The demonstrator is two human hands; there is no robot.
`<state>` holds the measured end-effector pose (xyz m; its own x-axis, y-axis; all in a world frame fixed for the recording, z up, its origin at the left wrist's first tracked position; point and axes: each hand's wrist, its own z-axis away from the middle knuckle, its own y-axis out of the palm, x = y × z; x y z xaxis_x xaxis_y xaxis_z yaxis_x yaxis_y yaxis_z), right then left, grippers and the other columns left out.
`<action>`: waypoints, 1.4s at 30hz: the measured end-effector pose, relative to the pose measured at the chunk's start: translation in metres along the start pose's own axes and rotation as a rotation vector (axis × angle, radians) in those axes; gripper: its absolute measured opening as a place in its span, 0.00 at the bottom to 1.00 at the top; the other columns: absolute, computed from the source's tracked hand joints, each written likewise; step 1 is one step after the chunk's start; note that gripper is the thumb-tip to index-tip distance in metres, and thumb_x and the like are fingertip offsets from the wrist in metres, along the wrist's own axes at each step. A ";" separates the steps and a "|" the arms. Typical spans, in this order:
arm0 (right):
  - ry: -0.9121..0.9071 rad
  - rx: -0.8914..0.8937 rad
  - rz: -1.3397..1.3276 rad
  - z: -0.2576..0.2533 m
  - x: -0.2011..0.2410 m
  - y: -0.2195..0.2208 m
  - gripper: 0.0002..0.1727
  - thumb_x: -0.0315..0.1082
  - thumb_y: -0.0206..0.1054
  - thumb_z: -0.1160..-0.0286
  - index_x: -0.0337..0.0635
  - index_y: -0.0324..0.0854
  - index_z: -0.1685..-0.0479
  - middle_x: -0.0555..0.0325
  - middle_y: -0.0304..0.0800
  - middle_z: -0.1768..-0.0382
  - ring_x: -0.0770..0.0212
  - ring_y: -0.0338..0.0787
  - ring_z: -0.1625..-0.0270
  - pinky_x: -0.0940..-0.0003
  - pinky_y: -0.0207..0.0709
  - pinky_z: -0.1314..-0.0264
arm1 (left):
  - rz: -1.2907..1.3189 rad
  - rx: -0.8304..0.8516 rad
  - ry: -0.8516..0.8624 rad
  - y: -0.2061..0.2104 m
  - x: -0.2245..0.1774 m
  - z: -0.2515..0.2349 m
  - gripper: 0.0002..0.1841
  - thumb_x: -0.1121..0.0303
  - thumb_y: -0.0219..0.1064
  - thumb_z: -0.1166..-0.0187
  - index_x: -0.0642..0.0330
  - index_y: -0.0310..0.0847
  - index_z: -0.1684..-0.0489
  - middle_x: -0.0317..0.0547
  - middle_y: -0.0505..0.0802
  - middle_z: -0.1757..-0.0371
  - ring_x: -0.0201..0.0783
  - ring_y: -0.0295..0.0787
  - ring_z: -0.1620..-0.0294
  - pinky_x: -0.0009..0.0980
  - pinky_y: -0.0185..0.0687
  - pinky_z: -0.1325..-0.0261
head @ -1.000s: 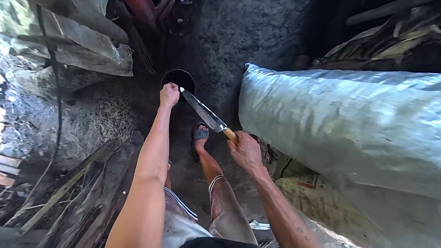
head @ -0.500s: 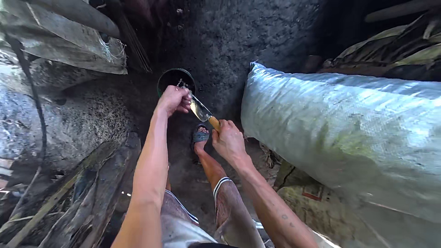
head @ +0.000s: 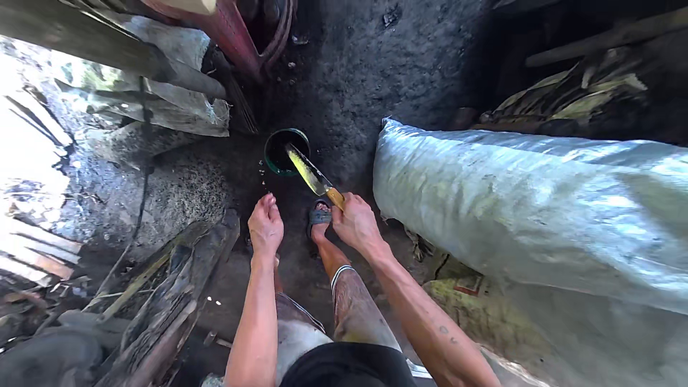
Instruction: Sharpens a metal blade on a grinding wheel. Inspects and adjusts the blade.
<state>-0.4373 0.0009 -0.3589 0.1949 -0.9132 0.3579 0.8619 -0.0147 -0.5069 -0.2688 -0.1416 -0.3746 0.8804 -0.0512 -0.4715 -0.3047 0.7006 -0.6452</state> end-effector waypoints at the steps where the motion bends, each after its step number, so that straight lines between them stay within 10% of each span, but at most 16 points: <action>1: -0.010 0.012 -0.027 0.017 -0.006 -0.009 0.21 0.43 0.63 0.18 0.39 0.82 0.35 0.42 0.89 0.44 0.44 0.91 0.42 0.42 0.84 0.38 | 0.025 0.001 -0.050 -0.010 0.002 0.016 0.20 0.59 0.55 0.08 0.59 0.79 0.25 0.48 0.93 0.35 0.40 0.91 0.34 0.45 0.84 0.26; 4: 0.009 0.075 -0.145 0.080 -0.028 -0.043 0.24 0.47 0.64 0.22 0.44 0.83 0.33 0.49 0.93 0.50 0.52 0.92 0.49 0.46 0.85 0.42 | 0.218 0.026 -0.122 -0.038 -0.006 0.063 0.19 0.60 0.58 0.10 0.61 0.83 0.31 0.47 0.96 0.44 0.38 0.94 0.44 0.42 0.89 0.36; 9: 0.003 0.295 -0.662 0.209 -0.045 -0.095 0.26 0.47 0.73 0.28 0.43 0.83 0.34 0.55 0.85 0.71 0.61 0.80 0.80 0.62 0.79 0.78 | 0.989 0.016 -0.233 -0.092 -0.044 0.131 0.25 0.59 0.52 0.06 0.68 0.69 0.20 0.61 0.92 0.36 0.53 0.94 0.41 0.50 0.92 0.43; 15: -0.184 0.647 -0.944 0.320 -0.023 -0.134 0.21 0.43 0.66 0.22 0.44 0.83 0.35 0.63 0.77 0.79 0.71 0.70 0.86 0.74 0.69 0.85 | 1.482 0.079 -0.056 -0.173 -0.111 0.203 0.26 0.55 0.42 0.04 0.59 0.64 0.14 0.63 0.88 0.30 0.58 0.90 0.36 0.55 0.88 0.37; 27: -0.618 0.658 -0.829 0.404 0.041 -0.138 0.20 0.41 0.70 0.23 0.44 0.80 0.35 0.58 0.78 0.77 0.68 0.73 0.85 0.70 0.73 0.84 | 1.521 -0.102 0.506 -0.299 -0.149 0.301 0.25 0.53 0.46 0.06 0.59 0.73 0.22 0.59 0.91 0.50 0.48 0.93 0.56 0.44 0.92 0.52; 42: -0.662 0.524 -0.710 0.440 0.049 -0.122 0.22 0.38 0.70 0.25 0.42 0.77 0.33 0.57 0.84 0.73 0.66 0.78 0.83 0.70 0.78 0.82 | 1.529 -0.056 0.583 -0.325 -0.133 0.326 0.21 0.59 0.56 0.09 0.63 0.76 0.26 0.62 0.93 0.51 0.50 0.95 0.57 0.44 0.94 0.49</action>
<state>-0.3269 0.1369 0.0661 -0.3460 -0.3639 0.8648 0.9382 -0.1323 0.3197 -0.1683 -0.1308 0.0939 -0.4790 0.3701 -0.7960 -0.7363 0.3243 0.5939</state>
